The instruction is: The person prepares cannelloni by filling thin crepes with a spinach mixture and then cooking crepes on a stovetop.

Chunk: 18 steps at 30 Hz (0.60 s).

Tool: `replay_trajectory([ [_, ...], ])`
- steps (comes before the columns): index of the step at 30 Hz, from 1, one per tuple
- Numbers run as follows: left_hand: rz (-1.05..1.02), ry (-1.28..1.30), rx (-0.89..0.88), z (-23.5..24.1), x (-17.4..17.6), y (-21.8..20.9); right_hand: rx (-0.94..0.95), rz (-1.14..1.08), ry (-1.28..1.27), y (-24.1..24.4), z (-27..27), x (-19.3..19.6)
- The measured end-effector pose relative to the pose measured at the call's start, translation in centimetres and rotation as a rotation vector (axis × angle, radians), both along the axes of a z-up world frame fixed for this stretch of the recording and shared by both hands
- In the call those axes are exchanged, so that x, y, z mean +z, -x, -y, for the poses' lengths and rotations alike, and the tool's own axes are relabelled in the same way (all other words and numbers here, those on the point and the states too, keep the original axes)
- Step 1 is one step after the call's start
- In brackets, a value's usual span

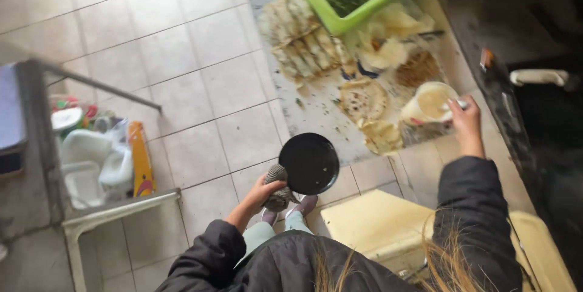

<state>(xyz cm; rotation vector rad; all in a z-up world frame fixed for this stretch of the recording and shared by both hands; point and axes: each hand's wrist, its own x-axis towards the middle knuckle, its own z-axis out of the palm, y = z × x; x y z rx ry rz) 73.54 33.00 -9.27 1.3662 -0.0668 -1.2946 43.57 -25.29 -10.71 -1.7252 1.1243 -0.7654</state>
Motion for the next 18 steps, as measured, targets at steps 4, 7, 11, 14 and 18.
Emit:
replay_trajectory([
  [4,-0.031,0.045,-0.047,0.3,2.2,-1.2,-0.033,0.229,-0.176,-0.2,-3.8,1.8],
  [7,-0.036,0.029,-0.072,0.9,4.6,-2.1,-0.058,0.127,0.003,-0.1,-6.9,4.1],
  [11,-0.038,0.055,-0.208,1.4,9.2,-3.2,-0.141,0.096,0.05,-1.0,-16.1,14.1],
  [14,-0.066,0.16,-0.27,1.7,12.0,-4.0,-0.104,0.19,0.093,-2.3,-22.4,19.9],
  [18,-0.105,0.154,-0.351,1.0,15.4,-4.5,-0.138,0.172,0.111,-4.4,-30.4,26.4],
])
